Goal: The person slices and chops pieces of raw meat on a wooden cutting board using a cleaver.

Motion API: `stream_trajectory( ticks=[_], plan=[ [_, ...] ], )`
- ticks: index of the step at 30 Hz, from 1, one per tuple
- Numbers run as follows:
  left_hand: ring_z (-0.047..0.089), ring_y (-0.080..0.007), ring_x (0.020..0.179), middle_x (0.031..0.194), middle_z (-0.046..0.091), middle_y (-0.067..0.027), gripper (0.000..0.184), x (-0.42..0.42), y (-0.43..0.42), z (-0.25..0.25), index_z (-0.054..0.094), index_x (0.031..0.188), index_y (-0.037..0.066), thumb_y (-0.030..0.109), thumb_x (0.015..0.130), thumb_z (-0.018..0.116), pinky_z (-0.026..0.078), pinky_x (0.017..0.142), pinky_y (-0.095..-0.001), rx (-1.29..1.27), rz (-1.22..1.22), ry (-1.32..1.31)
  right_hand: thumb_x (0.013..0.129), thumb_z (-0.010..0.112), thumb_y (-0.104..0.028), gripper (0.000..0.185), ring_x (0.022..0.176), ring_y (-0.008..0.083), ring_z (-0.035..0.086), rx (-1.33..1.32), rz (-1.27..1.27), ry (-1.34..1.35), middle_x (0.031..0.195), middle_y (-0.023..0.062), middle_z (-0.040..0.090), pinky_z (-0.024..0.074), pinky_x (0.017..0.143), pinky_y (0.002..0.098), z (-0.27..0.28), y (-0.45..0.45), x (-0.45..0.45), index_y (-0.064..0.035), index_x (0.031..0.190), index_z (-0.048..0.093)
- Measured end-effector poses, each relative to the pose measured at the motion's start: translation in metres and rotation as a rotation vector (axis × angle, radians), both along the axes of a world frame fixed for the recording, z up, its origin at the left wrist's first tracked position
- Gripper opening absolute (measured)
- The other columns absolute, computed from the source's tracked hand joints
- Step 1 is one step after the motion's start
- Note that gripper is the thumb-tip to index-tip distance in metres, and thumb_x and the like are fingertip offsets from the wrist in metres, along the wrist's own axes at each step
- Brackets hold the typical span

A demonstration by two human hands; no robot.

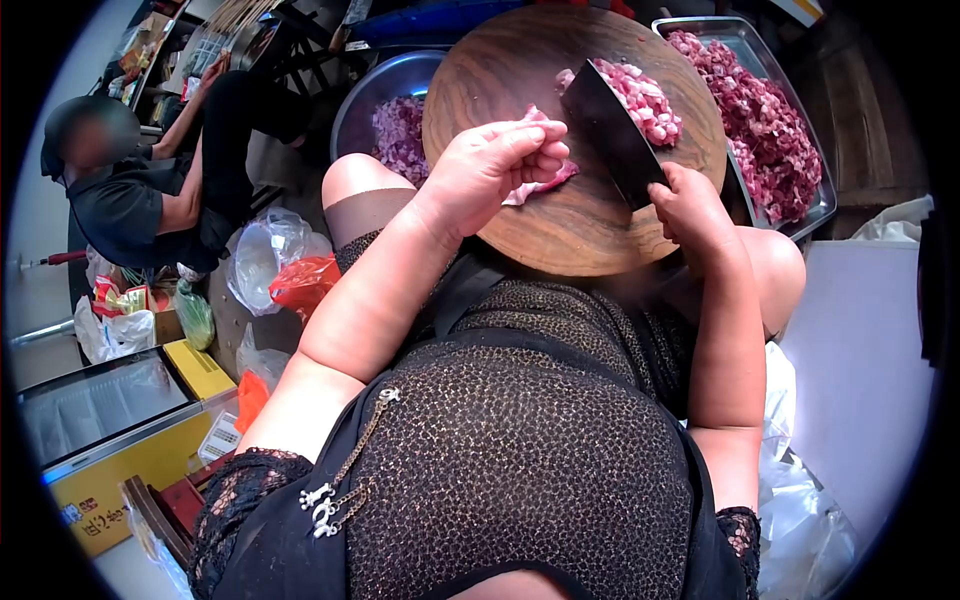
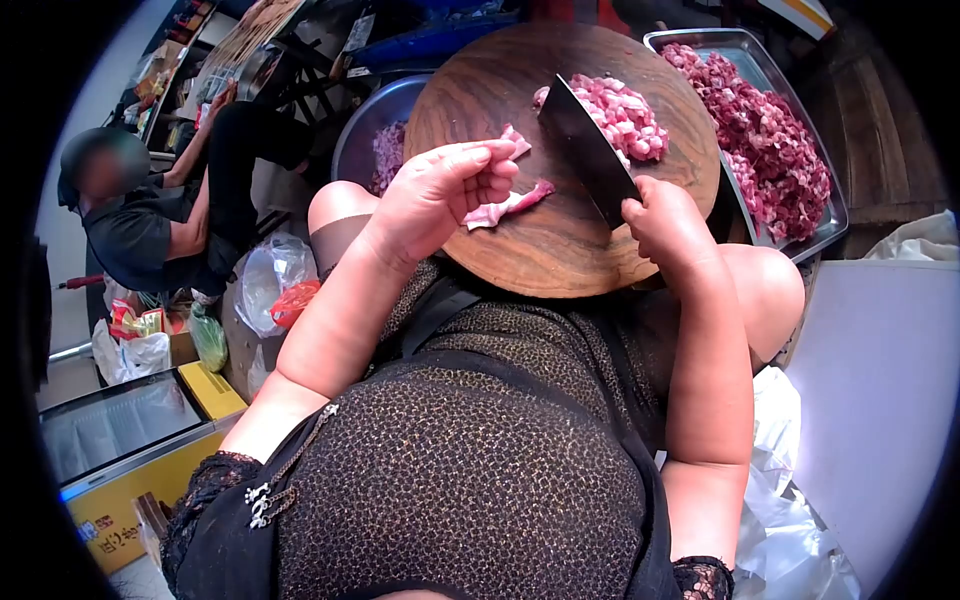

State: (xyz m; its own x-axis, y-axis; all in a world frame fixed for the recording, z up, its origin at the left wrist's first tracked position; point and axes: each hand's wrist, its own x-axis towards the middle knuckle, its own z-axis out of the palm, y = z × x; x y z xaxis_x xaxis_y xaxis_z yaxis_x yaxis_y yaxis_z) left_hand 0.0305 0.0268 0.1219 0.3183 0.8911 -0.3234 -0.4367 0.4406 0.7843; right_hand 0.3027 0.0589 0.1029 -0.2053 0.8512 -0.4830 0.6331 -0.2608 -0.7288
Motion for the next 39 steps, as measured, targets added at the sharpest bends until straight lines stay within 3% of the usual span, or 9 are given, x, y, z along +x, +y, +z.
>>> stream_trajectory(
  ticks=[6, 8, 20, 24, 27, 29, 34, 36, 39],
  plan=[
    [0.066, -0.0113, 0.088, 0.101, 0.071, -0.0059, 0.030, 0.007, -0.002, 0.004, 0.065, 0.122, -0.001, 0.017, 0.099, 0.059, 0.054, 0.082, -0.0251, -0.001, 0.048, 0.092, 0.090, 0.049, -0.011, 0.011, 0.046, 0.0140, 0.050, -0.003, 0.008, -0.012, 0.058, 0.0030, 0.050, 0.0456, 0.044, 0.0324, 0.001, 0.001, 0.000, -0.0006, 0.090, 0.054],
    [0.070, -0.0176, 0.087, 0.098, 0.072, -0.0112, 0.025, 0.008, -0.002, 0.004, 0.066, 0.116, -0.002, 0.014, 0.098, 0.062, 0.058, 0.083, -0.0281, -0.002, 0.078, 0.101, 0.090, 0.049, -0.011, 0.011, 0.046, 0.0141, 0.050, -0.003, 0.011, -0.020, 0.058, 0.0032, 0.050, 0.0460, 0.044, 0.0324, 0.001, 0.001, -0.001, -0.0006, 0.090, 0.054],
    [0.070, -0.0169, 0.088, 0.099, 0.071, -0.0106, 0.027, 0.012, -0.002, 0.004, 0.065, 0.116, -0.005, 0.008, 0.093, 0.067, 0.058, 0.082, -0.0255, -0.041, 0.105, 0.060, 0.089, 0.048, -0.010, 0.012, 0.045, 0.0143, 0.050, 0.004, 0.014, -0.015, 0.058, 0.0042, 0.050, 0.0458, 0.043, 0.0330, 0.002, 0.001, -0.001, -0.0004, 0.090, 0.055],
    [0.070, -0.0168, 0.088, 0.099, 0.071, -0.0101, 0.027, 0.012, -0.003, 0.005, 0.065, 0.116, -0.005, 0.008, 0.093, 0.068, 0.058, 0.082, -0.0258, -0.049, 0.098, 0.067, 0.089, 0.049, -0.011, 0.012, 0.045, 0.0149, 0.050, -0.001, 0.016, -0.025, 0.057, 0.0044, 0.050, 0.0456, 0.043, 0.0338, 0.001, 0.002, 0.000, 0.0004, 0.090, 0.055],
    [0.066, -0.0116, 0.081, 0.095, 0.072, -0.0045, 0.029, 0.009, 0.000, -0.002, 0.066, 0.120, 0.001, 0.012, 0.094, 0.067, 0.054, 0.073, -0.0247, -0.051, 0.138, 0.055, 0.089, 0.050, -0.011, 0.013, 0.046, 0.0155, 0.051, 0.023, 0.017, -0.017, 0.056, 0.0048, 0.050, 0.0461, 0.044, 0.0341, 0.002, 0.001, 0.000, 0.0013, 0.090, 0.055],
    [0.066, -0.0119, 0.079, 0.091, 0.071, -0.0050, 0.023, -0.011, 0.012, -0.009, 0.068, 0.112, 0.001, 0.015, 0.094, 0.068, 0.055, 0.074, -0.0249, 0.047, 0.238, 0.063, 0.092, 0.052, -0.011, 0.012, 0.046, 0.0126, 0.049, -0.008, 0.002, 0.009, 0.058, 0.0024, 0.049, 0.0435, 0.043, 0.0313, -0.004, 0.000, 0.001, 0.0006, 0.093, 0.057],
    [0.064, -0.0106, 0.078, 0.090, 0.071, -0.0046, 0.023, -0.030, 0.052, -0.034, 0.071, 0.106, 0.002, 0.019, 0.091, 0.073, 0.053, 0.072, -0.0245, 0.161, 0.394, 0.427, 0.094, 0.054, -0.011, 0.012, 0.047, 0.0091, 0.047, 0.036, -0.014, 0.013, 0.059, -0.0006, 0.048, 0.0406, 0.043, 0.0278, 0.000, -0.008, 0.000, 0.0002, 0.092, 0.057],
    [0.065, -0.0100, 0.082, 0.090, 0.072, -0.0013, 0.024, -0.032, 0.069, -0.059, 0.073, 0.106, 0.002, 0.020, 0.090, 0.074, 0.052, 0.075, -0.0228, 0.269, 0.253, 0.845, 0.094, 0.055, -0.012, 0.013, 0.048, 0.0087, 0.047, 0.080, -0.028, 0.020, 0.059, -0.0006, 0.048, 0.0408, 0.043, 0.0277, -0.005, -0.008, 0.002, 0.0001, 0.091, 0.058],
    [0.068, -0.0222, 0.093, 0.100, 0.071, -0.0105, 0.025, -0.027, 0.085, -0.083, 0.075, 0.104, 0.006, 0.023, 0.086, 0.074, 0.053, 0.085, -0.0328, 0.554, 0.069, 1.185, 0.094, 0.055, -0.012, 0.013, 0.048, 0.0088, 0.048, 0.058, -0.035, 0.035, 0.059, -0.0003, 0.049, 0.0415, 0.043, 0.0272, -0.008, -0.007, 0.001, 0.0003, 0.090, 0.059]
  ],
)
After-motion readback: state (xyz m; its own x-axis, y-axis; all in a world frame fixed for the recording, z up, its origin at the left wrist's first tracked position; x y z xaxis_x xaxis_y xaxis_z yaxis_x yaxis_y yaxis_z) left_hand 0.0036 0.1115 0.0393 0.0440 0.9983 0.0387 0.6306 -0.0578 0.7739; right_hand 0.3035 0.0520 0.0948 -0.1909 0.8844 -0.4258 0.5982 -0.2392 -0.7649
